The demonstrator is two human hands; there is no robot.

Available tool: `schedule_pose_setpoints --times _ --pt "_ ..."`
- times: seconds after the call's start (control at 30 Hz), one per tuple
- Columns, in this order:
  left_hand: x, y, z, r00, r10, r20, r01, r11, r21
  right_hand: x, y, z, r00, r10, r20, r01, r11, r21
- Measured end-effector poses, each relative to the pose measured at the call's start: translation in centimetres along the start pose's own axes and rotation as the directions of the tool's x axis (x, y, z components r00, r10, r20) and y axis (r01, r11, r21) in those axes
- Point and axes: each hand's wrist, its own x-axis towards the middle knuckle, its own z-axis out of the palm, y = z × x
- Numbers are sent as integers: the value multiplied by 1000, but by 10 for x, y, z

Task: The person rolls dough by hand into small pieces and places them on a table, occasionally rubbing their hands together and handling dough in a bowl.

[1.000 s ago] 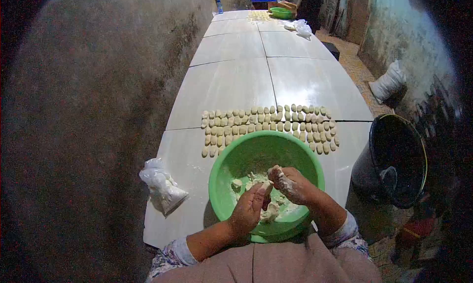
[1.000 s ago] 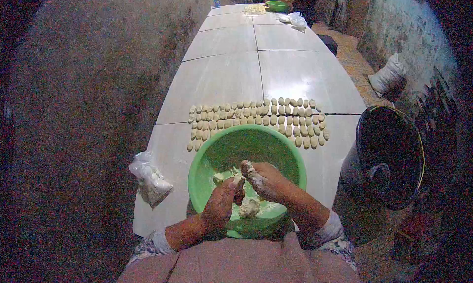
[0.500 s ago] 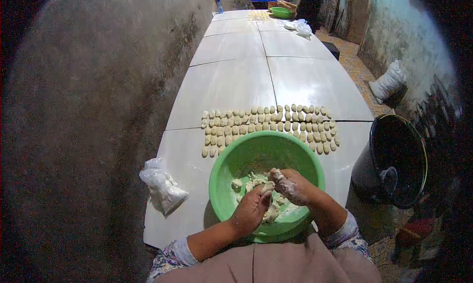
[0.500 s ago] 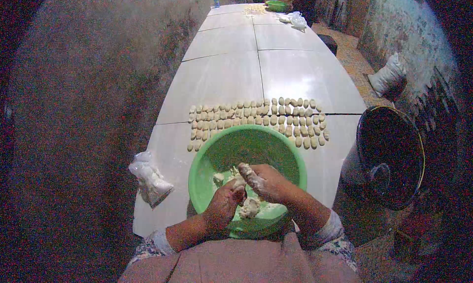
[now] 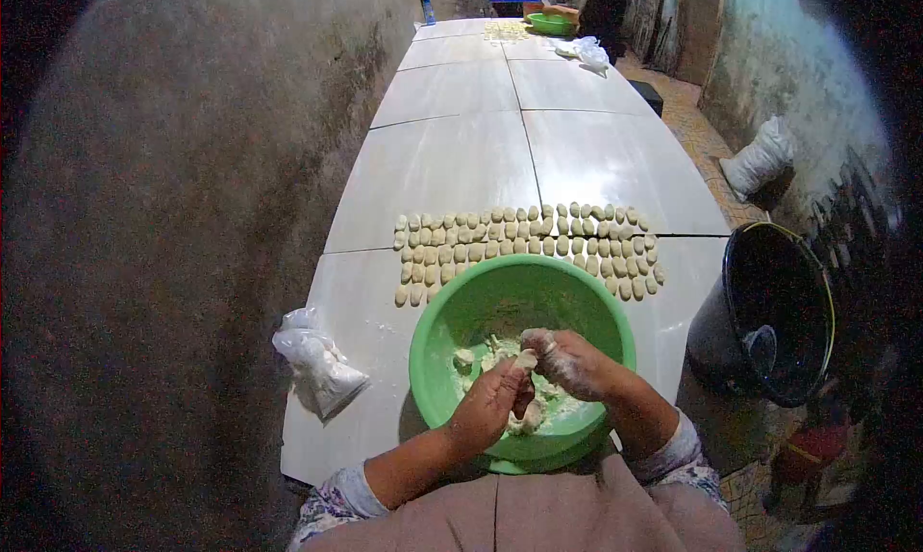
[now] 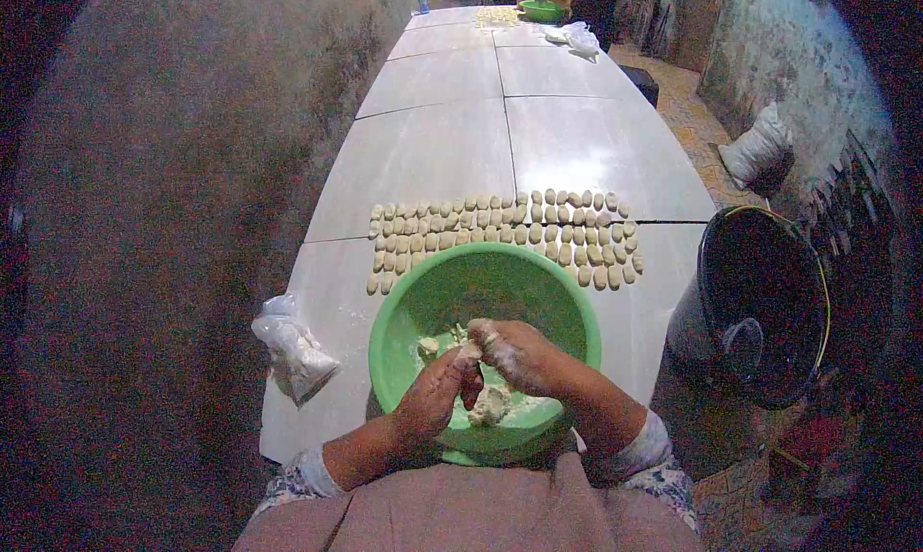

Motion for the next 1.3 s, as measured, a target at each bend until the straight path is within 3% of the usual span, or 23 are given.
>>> schedule_pose_setpoints --times 0.03,0.07,0.17,0.2,0.37,0.43,0.47,0.5,0.57,0.63,0.7,0.73,0.83,0.87,0.9,0.97,1.0,1.03,1.1,1.13,1.17,1.23,1.3 --pt "0 0 0 999 8 -39 -7 999 37 0 2 -2 996 93 -14 -93 996 -11" --pt "-1 1 1 999 14 -48 -10 997 77 1 10 -4 1000 8 -16 -10 990 -140" --pt "2 -12 -1 998 37 -52 -34 998 49 -4 -18 5 996 84 8 -83 995 -60" --pt "-1 -8 0 991 121 -65 -107 977 187 -4 -10 9 998 61 11 -60 997 -57" --pt "-1 -2 0 990 138 13 -138 972 189 -5 -17 3 998 -47 38 47 999 -6" --pt "-1 5 2 988 150 -35 -143 979 147 -7 -32 1 988 135 77 -153 937 314" --pt "-3 8 3 989 138 -57 -128 982 141 -5 -26 2 959 273 -72 -256 949 187" --pt "-2 8 3 989 138 -58 -129 982 141 -2 -18 1 960 272 -72 -255 949 186" --pt "0 9 0 998 17 -57 -10 992 129 -2 -6 -5 986 167 7 -167 979 115" --pt "-3 4 2 995 83 -53 -78 993 85 -5 -15 2 986 163 40 -168 967 191" --pt "-4 -4 -1 993 90 -82 -93 995 -38 -3 -9 3 995 -21 96 0 976 218" --pt "-2 -7 -2 994 70 -87 -77 993 -85 -5 -18 0 993 57 106 -82 964 251" --pt "-4 11 0 997 63 -37 -62 998 4 -5 -11 -2 996 7 90 -31 964 263" --pt "-2 2 -3 998 54 -32 -51 997 62 -5 -13 -4 990 -16 139 -38 925 379" --pt "-1 1 -2 998 54 -33 -51 997 61 -5 -15 -3 990 -16 140 -38 925 379" --pt "-1 0 -1 998 17 -62 -13 997 76 -5 -16 -1 998 42 37 -46 993 107" --pt "-1 4 -2 997 66 -40 -61 990 129 -1 -7 5 996 -67 63 58 989 135" --pt "-1 5 -2 997 68 -45 -61 990 130 -2 -1 3 995 -70 68 60 989 135" --pt "-2 6 -2 994 83 -75 -74 991 114 -1 1 0 985 -56 164 22 979 201" --pt "0 3 -10 987 162 17 -163 981 101 -3 -8 -2 985 18 174 -48 984 171" --pt "1 3 -11 986 165 15 -166 981 101 -1 -7 -1 984 17 176 -47 985 168" --pt "8 16 -12 930 317 -187 -210 874 438 -1 -3 2 998 -60 14 58 994 94" --pt "4 38 -18 971 113 -211 -34 938 344 -4 -7 4 1000 -16 -14 16 998 60"
